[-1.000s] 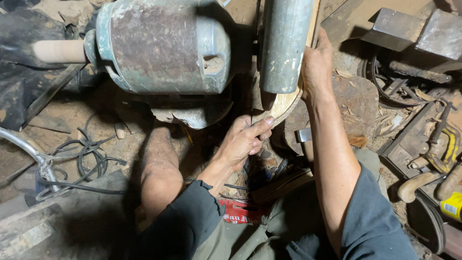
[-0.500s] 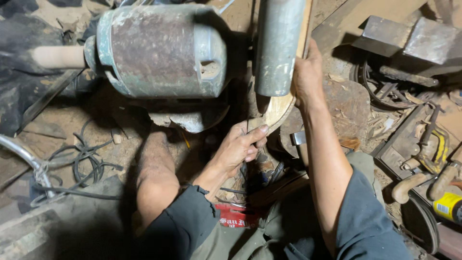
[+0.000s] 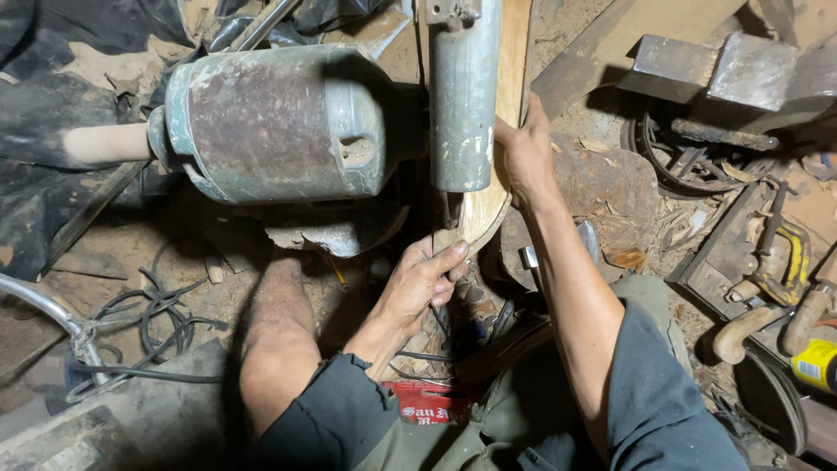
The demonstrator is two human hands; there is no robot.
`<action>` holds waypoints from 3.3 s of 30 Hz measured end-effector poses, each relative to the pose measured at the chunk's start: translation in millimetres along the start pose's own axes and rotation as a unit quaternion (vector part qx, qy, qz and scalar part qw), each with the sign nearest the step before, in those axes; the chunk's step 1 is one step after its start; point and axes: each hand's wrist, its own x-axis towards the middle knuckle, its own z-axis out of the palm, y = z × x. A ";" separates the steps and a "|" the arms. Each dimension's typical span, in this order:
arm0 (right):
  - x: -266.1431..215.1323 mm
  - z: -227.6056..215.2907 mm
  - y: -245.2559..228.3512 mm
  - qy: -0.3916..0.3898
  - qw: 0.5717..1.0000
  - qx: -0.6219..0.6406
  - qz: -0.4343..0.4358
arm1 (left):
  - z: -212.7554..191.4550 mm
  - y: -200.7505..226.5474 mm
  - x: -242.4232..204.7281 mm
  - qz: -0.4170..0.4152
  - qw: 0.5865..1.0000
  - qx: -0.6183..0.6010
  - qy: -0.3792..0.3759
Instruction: The person uses a bench grinder to smooth and shape a curved wooden piece. They hold the wood with both hands and repeatedly press it against the rotating grinding wheel, adjusting the angle to work on different edges and surfaces.
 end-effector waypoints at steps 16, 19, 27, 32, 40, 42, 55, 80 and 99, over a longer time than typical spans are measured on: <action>-52.7 -4.9 1.6 -0.016 0.997 -0.073 0.025 | -1.2 -36.3 -41.5 -0.015 1.000 0.011 -0.018; -66.6 -8.6 7.4 -0.020 0.994 -0.107 0.002 | -0.9 -42.3 -51.8 -0.021 1.000 0.002 -0.020; -33.3 -13.2 28.2 -0.019 0.997 -0.074 -0.007 | -6.8 -30.5 -37.6 -0.006 1.000 0.009 -0.014; -22.5 -15.2 22.5 -0.028 0.991 -0.123 -0.039 | -7.2 -23.4 -27.4 -0.001 1.000 0.000 -0.013; -9.1 -1.6 4.9 -0.004 0.990 -0.142 0.027 | -8.2 -16.6 -11.7 0.013 1.000 0.006 -0.008; -10.6 -1.4 6.2 -0.003 0.991 -0.131 0.022 | -8.6 -16.7 -12.9 0.019 1.000 -0.002 -0.015; -45.3 -8.0 14.2 -0.019 0.996 -0.089 0.003 | -4.7 -33.5 -44.8 -0.010 1.000 0.005 -0.018; -12.4 -11.8 21.8 -0.025 0.992 -0.122 -0.016 | -11.8 -26.0 -22.8 0.017 0.999 -0.014 -0.025; 2.4 23.6 -13.2 0.008 0.994 -0.108 0.036 | -8.8 0.8 -3.7 0.028 0.999 -0.011 -0.031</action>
